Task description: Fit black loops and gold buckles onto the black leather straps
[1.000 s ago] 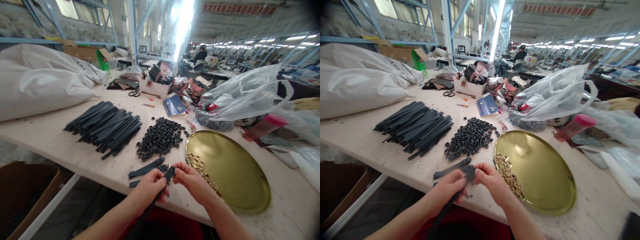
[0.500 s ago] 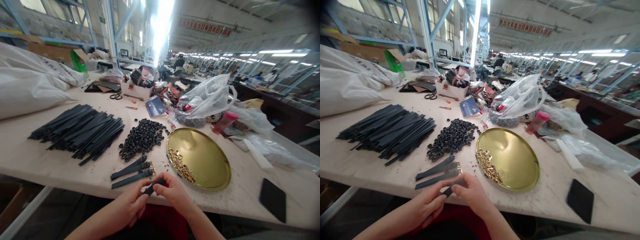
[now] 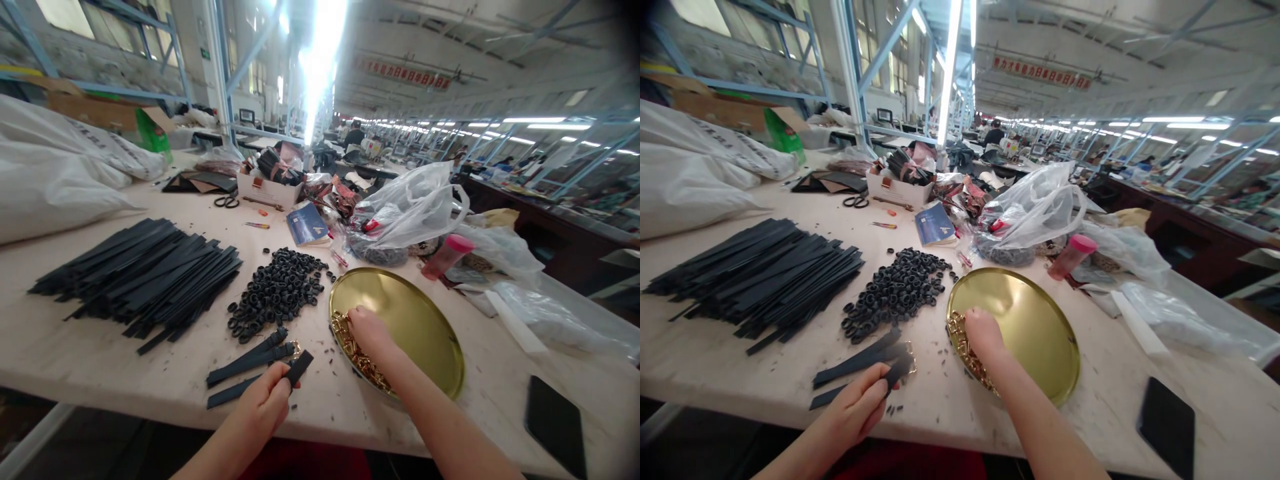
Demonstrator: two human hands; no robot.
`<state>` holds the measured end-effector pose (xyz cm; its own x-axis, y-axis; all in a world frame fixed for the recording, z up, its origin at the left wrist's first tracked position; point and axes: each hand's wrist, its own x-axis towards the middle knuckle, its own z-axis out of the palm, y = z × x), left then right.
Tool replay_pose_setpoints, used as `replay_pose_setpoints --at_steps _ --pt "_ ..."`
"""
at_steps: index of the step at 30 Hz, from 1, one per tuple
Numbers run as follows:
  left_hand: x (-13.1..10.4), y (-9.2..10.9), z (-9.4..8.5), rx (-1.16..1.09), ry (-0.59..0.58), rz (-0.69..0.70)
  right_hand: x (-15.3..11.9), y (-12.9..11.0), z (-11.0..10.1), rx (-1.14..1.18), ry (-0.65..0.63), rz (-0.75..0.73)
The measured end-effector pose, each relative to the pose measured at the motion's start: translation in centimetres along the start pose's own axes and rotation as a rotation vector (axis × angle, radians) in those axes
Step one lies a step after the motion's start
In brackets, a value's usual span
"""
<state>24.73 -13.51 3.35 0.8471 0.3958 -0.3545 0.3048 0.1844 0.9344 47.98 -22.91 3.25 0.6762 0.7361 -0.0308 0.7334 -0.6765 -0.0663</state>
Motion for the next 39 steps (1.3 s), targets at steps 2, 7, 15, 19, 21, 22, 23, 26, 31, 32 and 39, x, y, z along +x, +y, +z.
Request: replay_pose_setpoints --at_steps 2,7,15,19,21,22,23,26,31,32,39 --pt "0.2 -0.1 0.0 0.052 0.004 0.034 0.5 -0.2 0.6 -0.049 -0.023 -0.007" --pt "0.4 1.4 0.1 0.161 -0.007 0.047 0.4 0.4 0.8 -0.068 -0.053 0.011" --pt "1.4 1.5 1.0 0.142 -0.049 0.066 2.4 2.0 0.3 0.146 -0.121 0.098" --pt "1.3 0.7 1.0 0.046 -0.055 0.037 2.3 1.8 -0.4 0.319 -0.101 0.104" --pt "1.1 1.0 1.2 -0.046 -0.044 0.003 1.0 0.7 -1.1 0.416 -0.102 0.08" --pt "1.0 1.3 1.4 -0.105 -0.04 -0.017 0.0 -0.1 -1.4 0.489 -0.111 0.06" --pt "0.9 1.6 1.5 -0.177 -0.039 -0.037 -1.1 -1.1 -1.7 0.588 -0.126 0.036" --pt "0.6 2.5 1.9 -0.436 -0.089 -0.09 -4.9 -4.5 -2.2 1.118 -0.202 -0.044" --pt "-0.3 2.5 1.7 -0.633 -0.113 -0.108 -8.7 -8.3 -1.5 1.413 -0.266 -0.062" --pt "-0.5 2.4 1.6 -0.612 -0.083 -0.089 -9.1 -8.6 -1.3 1.404 -0.265 -0.058" --pt "-1.7 2.0 1.0 -0.23 0.071 0.014 -10.8 -8.7 -1.5 1.058 -0.134 -0.246"
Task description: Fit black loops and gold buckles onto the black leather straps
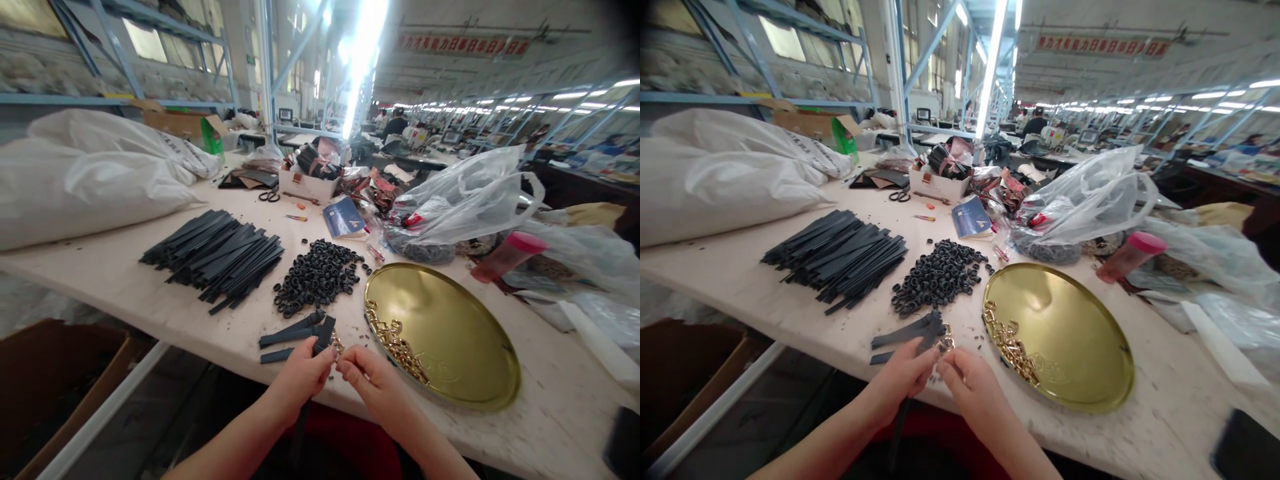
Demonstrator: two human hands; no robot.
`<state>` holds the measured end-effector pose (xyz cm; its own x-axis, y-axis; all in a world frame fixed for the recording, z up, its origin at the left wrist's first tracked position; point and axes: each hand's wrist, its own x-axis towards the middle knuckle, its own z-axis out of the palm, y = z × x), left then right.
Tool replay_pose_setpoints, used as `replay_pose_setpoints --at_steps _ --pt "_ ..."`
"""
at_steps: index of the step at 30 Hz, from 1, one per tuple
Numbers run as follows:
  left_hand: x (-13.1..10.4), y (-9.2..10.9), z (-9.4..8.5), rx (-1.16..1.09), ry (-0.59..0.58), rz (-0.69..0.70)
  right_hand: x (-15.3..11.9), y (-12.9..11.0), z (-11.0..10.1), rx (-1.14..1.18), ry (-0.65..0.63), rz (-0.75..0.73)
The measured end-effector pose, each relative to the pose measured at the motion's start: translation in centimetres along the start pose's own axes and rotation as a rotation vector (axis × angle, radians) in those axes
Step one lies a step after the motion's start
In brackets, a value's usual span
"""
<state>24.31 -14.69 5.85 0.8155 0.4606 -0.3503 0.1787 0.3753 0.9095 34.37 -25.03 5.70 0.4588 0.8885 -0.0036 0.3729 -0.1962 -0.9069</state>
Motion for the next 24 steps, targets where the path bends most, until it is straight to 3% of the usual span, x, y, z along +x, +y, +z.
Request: replay_pose_setpoints --at_steps 3,7,9,14,18,21,24 --pt "-0.4 0.1 -0.3 0.099 -0.117 -0.061 -0.6 0.1 0.0 -0.028 0.096 -0.009" --pt "-1.0 0.6 -0.5 0.213 -0.209 -0.116 -1.0 0.6 0.2 0.216 -0.06 0.084" --pt "-1.3 0.9 -0.7 0.246 -0.204 -0.079 -1.1 0.8 0.3 0.32 -0.051 0.106" --pt "-1.5 0.7 -2.1 0.459 -0.109 0.064 -0.6 1.0 0.9 0.732 0.193 0.268" --pt "-1.9 0.7 -2.3 0.659 -0.169 0.188 -0.5 1.0 2.4 1.034 0.232 0.438" --pt "-1.9 1.0 -1.9 0.693 -0.206 0.277 -0.9 0.9 3.5 1.036 0.194 0.456" --pt "-1.9 1.1 -1.8 0.67 -0.215 0.249 -1.3 1.0 4.1 0.838 0.253 0.355"
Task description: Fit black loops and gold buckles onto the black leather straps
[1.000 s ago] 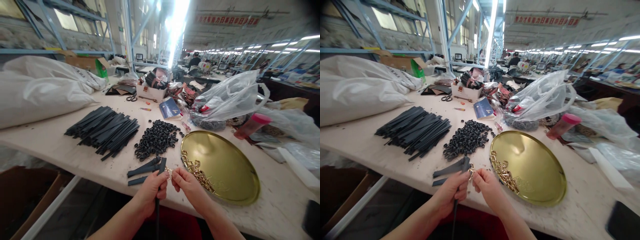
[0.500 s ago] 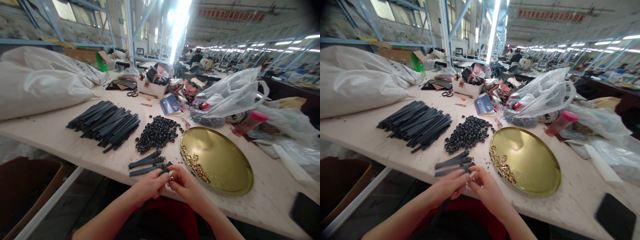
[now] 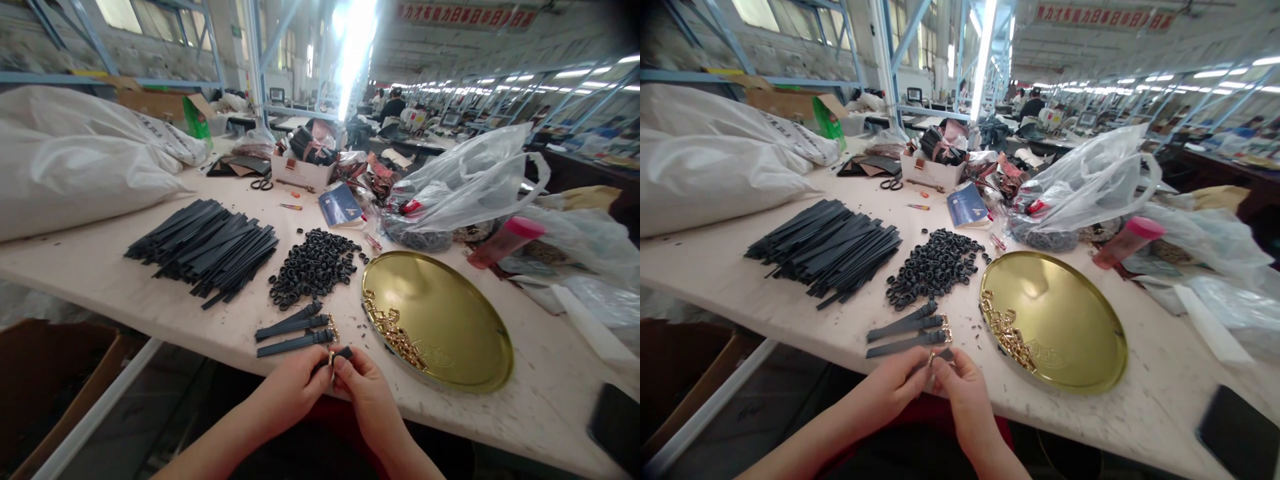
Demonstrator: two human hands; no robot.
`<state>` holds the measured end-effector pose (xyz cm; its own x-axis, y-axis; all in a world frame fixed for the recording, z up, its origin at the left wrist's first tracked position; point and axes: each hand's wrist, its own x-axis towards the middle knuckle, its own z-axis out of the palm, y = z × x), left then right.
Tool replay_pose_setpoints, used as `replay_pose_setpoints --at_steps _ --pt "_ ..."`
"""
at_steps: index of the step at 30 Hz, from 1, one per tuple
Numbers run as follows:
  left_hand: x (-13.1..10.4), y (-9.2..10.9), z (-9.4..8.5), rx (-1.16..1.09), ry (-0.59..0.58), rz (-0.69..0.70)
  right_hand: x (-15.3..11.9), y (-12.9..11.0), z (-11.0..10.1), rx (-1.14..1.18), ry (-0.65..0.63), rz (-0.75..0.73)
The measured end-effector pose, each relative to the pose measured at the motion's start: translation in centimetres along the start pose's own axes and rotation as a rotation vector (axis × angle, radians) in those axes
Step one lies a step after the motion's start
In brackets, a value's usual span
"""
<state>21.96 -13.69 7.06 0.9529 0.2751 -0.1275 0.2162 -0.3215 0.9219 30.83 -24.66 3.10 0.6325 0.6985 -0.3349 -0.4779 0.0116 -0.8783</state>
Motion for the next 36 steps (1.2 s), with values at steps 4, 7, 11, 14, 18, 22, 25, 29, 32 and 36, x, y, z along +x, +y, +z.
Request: replay_pose_setpoints --at_steps 4,7,11,14,18,22,25,29,32,36 --pt "-0.1 -0.8 0.1 -0.067 -0.028 -0.108 -0.3 0.3 -0.1 -0.226 0.099 -0.188" --pt "-0.1 -1.4 0.4 -0.173 -0.059 -0.192 -0.4 0.3 -0.2 -0.343 0.046 -0.258" --pt "-0.1 -1.8 0.9 -0.285 -0.059 -0.23 -0.3 0.4 -0.2 -0.366 0.026 -0.218" --pt "-0.1 -1.8 1.1 -0.315 -0.036 -0.22 -0.2 0.4 -0.2 -0.358 0.05 -0.187" --pt "-0.3 -2.0 1.4 -0.326 -0.007 -0.228 -0.4 0.6 -0.2 -0.484 0.099 -0.287" --pt "-0.7 -1.8 1.7 -0.3 0.012 -0.254 -1.4 0.8 -0.4 -0.67 0.133 -0.53" --pt "-1.0 -1.4 1.8 -0.301 0.005 -0.246 -1.7 0.6 -0.6 -0.679 0.158 -0.524" --pt "-1.2 -1.3 1.9 -0.349 0.006 -0.227 -1.4 -0.1 -0.5 -0.601 0.106 -0.381" --pt "-1.2 -1.6 2.1 -0.395 0.017 -0.214 -1.1 -0.4 -0.5 -0.574 0.043 -0.337" --pt "-1.2 -1.7 2.2 -0.405 0.03 -0.228 -1.1 -0.3 -0.5 -0.583 0.063 -0.319"
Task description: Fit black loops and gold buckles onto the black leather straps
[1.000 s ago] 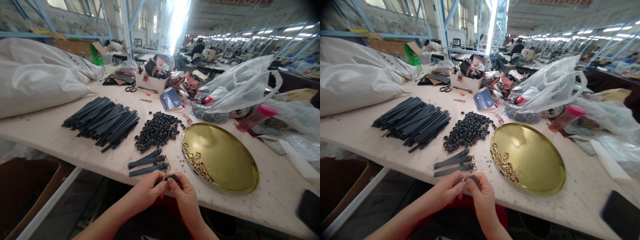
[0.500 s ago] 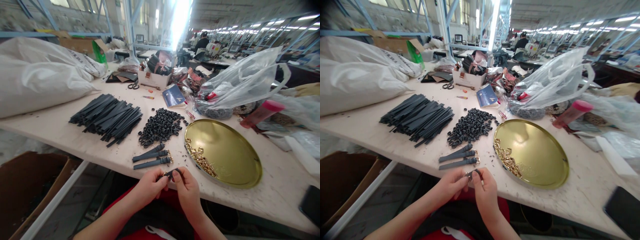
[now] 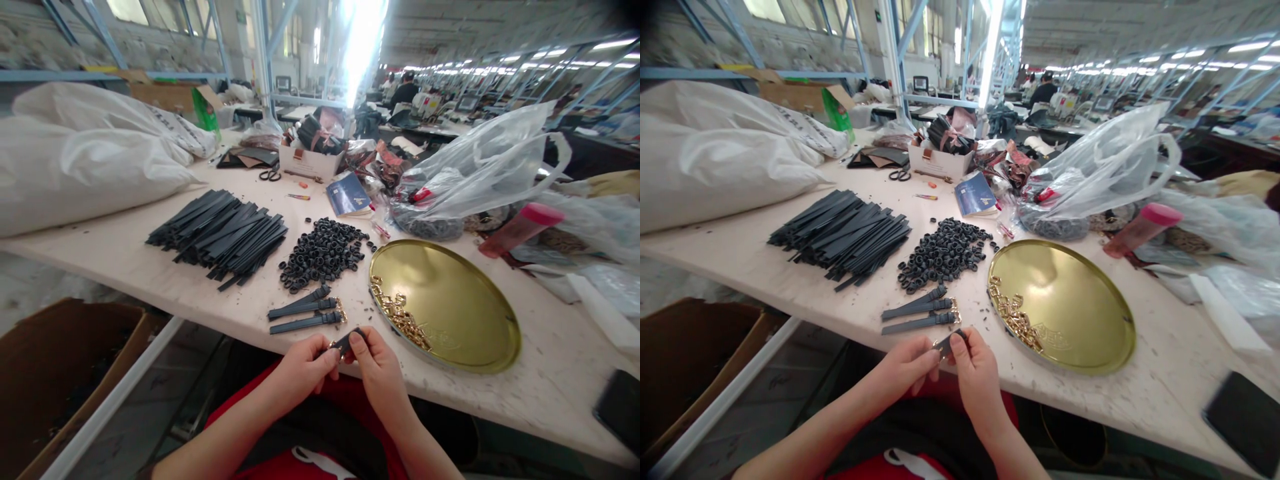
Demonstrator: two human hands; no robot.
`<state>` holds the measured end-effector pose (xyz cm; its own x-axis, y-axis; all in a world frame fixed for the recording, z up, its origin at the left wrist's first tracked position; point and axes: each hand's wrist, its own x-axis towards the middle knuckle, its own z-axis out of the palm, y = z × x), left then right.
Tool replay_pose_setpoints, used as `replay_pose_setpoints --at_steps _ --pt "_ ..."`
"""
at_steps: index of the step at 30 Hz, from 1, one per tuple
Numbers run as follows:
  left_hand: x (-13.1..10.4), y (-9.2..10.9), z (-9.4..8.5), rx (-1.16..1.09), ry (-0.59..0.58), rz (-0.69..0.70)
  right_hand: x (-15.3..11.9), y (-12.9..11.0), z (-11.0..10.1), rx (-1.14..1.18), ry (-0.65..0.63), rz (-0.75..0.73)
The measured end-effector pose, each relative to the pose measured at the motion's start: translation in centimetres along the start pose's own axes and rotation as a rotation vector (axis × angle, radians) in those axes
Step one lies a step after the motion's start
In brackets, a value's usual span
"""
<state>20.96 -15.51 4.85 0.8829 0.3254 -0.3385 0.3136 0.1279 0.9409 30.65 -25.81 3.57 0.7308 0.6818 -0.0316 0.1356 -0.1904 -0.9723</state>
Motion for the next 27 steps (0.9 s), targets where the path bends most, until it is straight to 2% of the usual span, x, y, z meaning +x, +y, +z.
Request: replay_pose_setpoints --at_steps 5,7,10,12,16,20,23,25,26,27 --pt "0.0 0.1 0.0 0.043 0.01 -0.026 -0.4 0.2 0.1 -0.044 0.036 -0.009" --pt "0.1 -0.1 0.0 0.082 0.041 -0.037 -0.7 0.2 0.1 -0.121 0.056 -0.095" --pt "0.0 -0.3 -0.2 0.18 0.076 -0.021 -0.9 0.3 -0.1 -0.201 0.014 -0.204" --pt "-0.3 -0.1 -0.4 0.246 0.058 -0.005 -0.7 0.5 -0.3 -0.145 -0.053 -0.125" --pt "-0.6 0.5 -1.1 0.262 -0.038 -0.05 -0.1 0.8 -0.2 0.118 -0.201 0.117" --pt "0.6 0.5 -1.9 0.244 0.016 -0.064 0.5 0.4 0.3 0.131 -0.242 0.087" --pt "1.8 0.6 -2.5 0.187 0.061 -0.027 2.4 -0.1 -0.2 0.026 -0.347 -0.007" --pt "2.4 0.9 -2.9 0.2 0.042 0.013 5.2 -0.3 -1.2 -0.059 -0.375 -0.063" --pt "2.6 1.1 -3.0 0.23 0.037 0.034 6.9 -0.3 -1.8 -0.138 -0.331 -0.094" --pt "2.9 1.2 -3.1 0.266 0.043 0.05 8.9 -0.2 -2.3 -0.253 -0.217 -0.133"
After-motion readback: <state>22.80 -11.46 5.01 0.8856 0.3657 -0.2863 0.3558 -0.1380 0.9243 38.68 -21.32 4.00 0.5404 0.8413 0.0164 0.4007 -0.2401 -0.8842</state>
